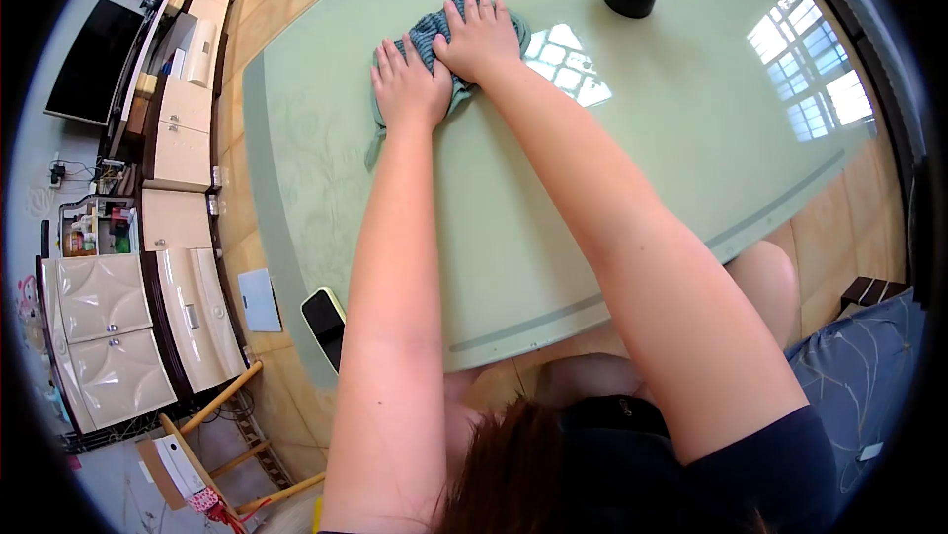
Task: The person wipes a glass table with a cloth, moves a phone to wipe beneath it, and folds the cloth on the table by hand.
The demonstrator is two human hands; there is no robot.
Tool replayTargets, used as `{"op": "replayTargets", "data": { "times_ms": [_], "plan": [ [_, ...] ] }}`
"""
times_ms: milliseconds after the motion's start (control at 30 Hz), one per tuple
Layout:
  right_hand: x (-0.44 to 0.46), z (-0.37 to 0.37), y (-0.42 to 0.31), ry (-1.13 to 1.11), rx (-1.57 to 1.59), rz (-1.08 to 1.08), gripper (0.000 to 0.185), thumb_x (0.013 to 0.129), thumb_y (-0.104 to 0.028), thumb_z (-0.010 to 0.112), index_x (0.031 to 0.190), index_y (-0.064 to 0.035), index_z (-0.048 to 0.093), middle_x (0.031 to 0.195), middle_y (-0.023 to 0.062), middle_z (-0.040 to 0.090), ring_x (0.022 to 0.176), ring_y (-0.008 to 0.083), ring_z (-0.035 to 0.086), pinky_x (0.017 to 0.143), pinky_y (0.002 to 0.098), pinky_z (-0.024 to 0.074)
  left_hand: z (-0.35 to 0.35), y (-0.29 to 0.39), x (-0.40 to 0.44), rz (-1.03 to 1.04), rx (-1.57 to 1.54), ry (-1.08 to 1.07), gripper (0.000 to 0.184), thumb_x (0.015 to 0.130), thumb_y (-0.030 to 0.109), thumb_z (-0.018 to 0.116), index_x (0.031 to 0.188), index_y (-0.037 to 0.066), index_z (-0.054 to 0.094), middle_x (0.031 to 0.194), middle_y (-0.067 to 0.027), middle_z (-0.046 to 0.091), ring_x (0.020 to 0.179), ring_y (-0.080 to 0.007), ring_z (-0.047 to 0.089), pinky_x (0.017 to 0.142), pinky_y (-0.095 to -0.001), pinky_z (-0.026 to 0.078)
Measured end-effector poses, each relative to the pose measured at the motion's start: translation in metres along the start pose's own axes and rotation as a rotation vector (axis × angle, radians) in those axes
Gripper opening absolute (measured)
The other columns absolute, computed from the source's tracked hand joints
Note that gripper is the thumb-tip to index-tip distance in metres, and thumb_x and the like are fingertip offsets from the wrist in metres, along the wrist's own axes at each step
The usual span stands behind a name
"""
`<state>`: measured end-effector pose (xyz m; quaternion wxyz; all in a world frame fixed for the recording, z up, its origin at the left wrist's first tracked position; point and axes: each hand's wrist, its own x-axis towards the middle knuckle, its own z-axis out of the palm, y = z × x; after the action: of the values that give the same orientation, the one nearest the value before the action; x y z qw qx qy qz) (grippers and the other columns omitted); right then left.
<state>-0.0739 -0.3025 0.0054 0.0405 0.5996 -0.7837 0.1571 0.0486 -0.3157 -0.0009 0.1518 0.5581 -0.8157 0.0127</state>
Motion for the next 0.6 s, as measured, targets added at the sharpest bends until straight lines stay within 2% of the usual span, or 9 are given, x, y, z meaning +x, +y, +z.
{"op": "replayTargets", "data": {
  "times_ms": [133, 233, 600],
  "plan": [
    [0.027, 0.006, -0.004, 0.001, -0.006, -0.005, 0.065, 0.093, -0.046, 0.032, 0.148, -0.0115, 0.031, 0.154, 0.0183, 0.024, 0.144, 0.0331, 0.020, 0.117, 0.0474, 0.0132, 0.006, -0.008, 0.029, -0.009, 0.029, -0.017, 0.071, 0.095, 0.051, 0.027, 0.148, 0.004, 0.028, 0.154, -0.0220, 0.023, 0.144, -0.0323, 0.020, 0.117, -0.0441, 0.014],
    [0.049, 0.010, -0.006, -0.038, 0.006, -0.001, 0.067, 0.093, -0.048, 0.030, 0.149, -0.0114, 0.030, 0.156, 0.0163, 0.020, 0.145, 0.0328, 0.015, 0.117, 0.0458, 0.0096, 0.009, -0.013, 0.049, -0.015, 0.030, -0.029, 0.073, 0.095, 0.054, 0.026, 0.148, 0.005, 0.027, 0.154, -0.0216, 0.023, 0.144, -0.0321, 0.019, 0.117, -0.0441, 0.014],
    [0.119, 0.027, -0.016, -0.051, 0.007, 0.002, 0.067, 0.093, -0.047, 0.029, 0.150, -0.0115, 0.028, 0.157, 0.0157, 0.020, 0.146, 0.0320, 0.014, 0.117, 0.0457, 0.0092, 0.024, -0.033, 0.119, -0.028, 0.022, 0.000, 0.076, 0.094, 0.059, 0.024, 0.148, 0.006, 0.028, 0.153, -0.0221, 0.025, 0.143, -0.0327, 0.021, 0.116, -0.0442, 0.016]
  ]
}}
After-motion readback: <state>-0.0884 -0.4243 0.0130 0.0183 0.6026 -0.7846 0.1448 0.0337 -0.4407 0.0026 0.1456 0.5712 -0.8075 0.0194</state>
